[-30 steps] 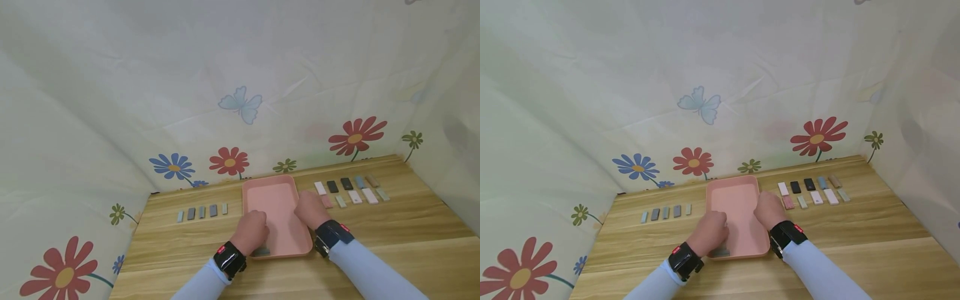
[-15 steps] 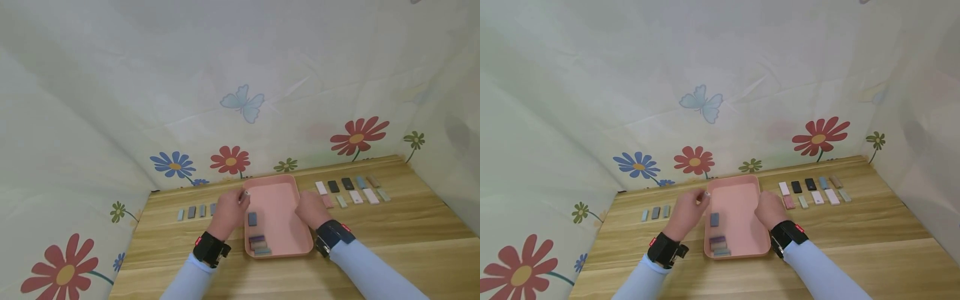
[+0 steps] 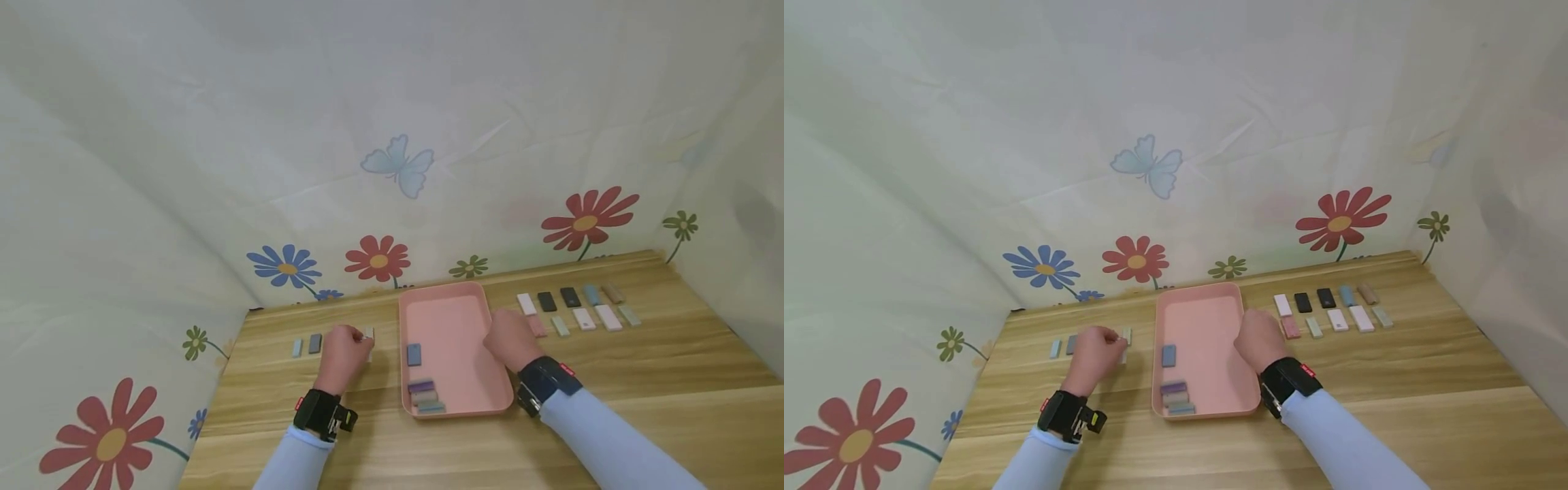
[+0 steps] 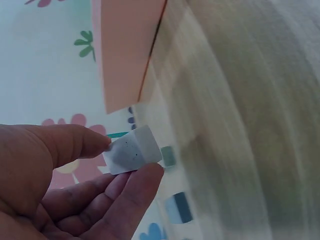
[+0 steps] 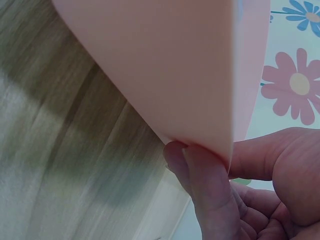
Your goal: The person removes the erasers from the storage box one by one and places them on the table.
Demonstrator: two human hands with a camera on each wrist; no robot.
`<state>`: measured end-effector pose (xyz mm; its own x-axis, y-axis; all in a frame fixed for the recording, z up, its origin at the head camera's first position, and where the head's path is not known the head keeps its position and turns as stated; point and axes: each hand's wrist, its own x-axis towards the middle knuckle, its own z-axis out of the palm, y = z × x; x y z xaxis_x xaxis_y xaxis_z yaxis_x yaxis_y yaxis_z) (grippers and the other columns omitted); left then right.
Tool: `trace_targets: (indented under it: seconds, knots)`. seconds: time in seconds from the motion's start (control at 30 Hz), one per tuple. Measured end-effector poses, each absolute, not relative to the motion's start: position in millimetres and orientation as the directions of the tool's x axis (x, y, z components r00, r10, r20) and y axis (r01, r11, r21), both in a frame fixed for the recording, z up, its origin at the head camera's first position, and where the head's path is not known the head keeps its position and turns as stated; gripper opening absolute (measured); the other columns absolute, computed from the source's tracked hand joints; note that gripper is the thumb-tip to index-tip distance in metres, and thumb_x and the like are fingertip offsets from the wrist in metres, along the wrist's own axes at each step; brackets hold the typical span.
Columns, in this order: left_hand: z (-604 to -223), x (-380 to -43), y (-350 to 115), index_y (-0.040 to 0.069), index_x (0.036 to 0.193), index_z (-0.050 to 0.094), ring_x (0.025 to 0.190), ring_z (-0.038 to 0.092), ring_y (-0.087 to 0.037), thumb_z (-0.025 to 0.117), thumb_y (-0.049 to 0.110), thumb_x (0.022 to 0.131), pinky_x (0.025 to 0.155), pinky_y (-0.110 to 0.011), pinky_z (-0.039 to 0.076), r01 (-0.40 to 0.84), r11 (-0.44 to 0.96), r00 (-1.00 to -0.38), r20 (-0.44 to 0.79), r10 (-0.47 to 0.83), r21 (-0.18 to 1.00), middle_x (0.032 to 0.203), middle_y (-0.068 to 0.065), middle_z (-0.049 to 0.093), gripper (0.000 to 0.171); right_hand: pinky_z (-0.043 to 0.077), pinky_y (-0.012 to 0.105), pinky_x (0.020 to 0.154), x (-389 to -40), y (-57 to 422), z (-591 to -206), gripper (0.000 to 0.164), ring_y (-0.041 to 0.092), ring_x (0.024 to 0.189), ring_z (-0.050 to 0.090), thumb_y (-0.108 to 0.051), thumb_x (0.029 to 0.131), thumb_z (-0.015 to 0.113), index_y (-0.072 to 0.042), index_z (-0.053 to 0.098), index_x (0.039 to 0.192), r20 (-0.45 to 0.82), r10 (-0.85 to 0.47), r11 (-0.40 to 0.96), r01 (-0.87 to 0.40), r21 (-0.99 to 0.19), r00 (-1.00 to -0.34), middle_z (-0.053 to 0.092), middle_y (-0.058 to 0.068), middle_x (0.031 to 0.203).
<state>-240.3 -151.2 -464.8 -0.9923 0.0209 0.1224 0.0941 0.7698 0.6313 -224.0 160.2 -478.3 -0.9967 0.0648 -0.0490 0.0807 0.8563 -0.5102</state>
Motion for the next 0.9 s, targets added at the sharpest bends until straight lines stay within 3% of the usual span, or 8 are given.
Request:
trace_targets:
  seconds: [0.1,0.2,0.6,0.9]
  knots:
    - [-475.0,-241.6,-153.7,0.012,0.049,0.048,0.041,0.029,-0.01,0.068,0.019,0.079,0.043,-0.025,0.025,0.075,0.786,-0.996,0.091,0.024,0.614,0.047,0.007,0.03,0.037,0.035,0.028,0.046,-223.2,160.2,-476.9,0.007,0.021,0.054,0.05,-0.001,0.075,0.058,-0.002,0.062,0.069,-0.052,0.062,0.856,0.08,-0.51,-0.997,0.056,0.006,0.062]
    - [-482.6,-243.8,-154.6,0.014,0.045,0.039,0.039,0.026,-0.01,0.069,0.019,0.079,0.042,-0.024,0.024,0.061,0.79,-0.997,0.067,0.026,0.609,0.047,0.007,0.024,0.045,0.035,0.028,0.046,-222.8,160.1,-476.2,0.007,0.021,0.054,0.05,-0.001,0.075,0.057,-0.002,0.062,0.069,-0.042,0.062,0.855,0.075,-0.513,-0.997,0.056,0.006,0.062]
    - [-495.0,-248.2,-155.8,0.015,0.043,0.037,0.035,0.026,-0.009,0.063,0.014,0.074,0.038,-0.025,0.021,0.022,0.832,-0.999,0.032,0.005,0.555,0.043,0.008,0.023,0.042,0.036,0.028,0.046,-221.0,159.5,-475.5,0.009,0.021,0.052,0.05,-0.001,0.075,0.057,-0.002,0.06,0.067,-0.027,0.07,0.848,0.074,-0.525,-0.997,0.055,0.006,0.06]
    - [-485.2,-246.5,-154.1,0.016,0.048,0.032,0.04,0.02,-0.009,0.066,0.018,0.078,0.04,-0.025,0.018,0.023,0.867,-0.999,0.053,-0.004,0.498,0.049,0.006,0.02,0.045,0.035,0.028,0.046,-220.8,159.8,-475.6,0.009,0.021,0.053,0.05,-0.001,0.075,0.057,-0.003,0.061,0.067,-0.018,0.069,0.845,0.068,-0.53,-0.997,0.055,0.006,0.06]
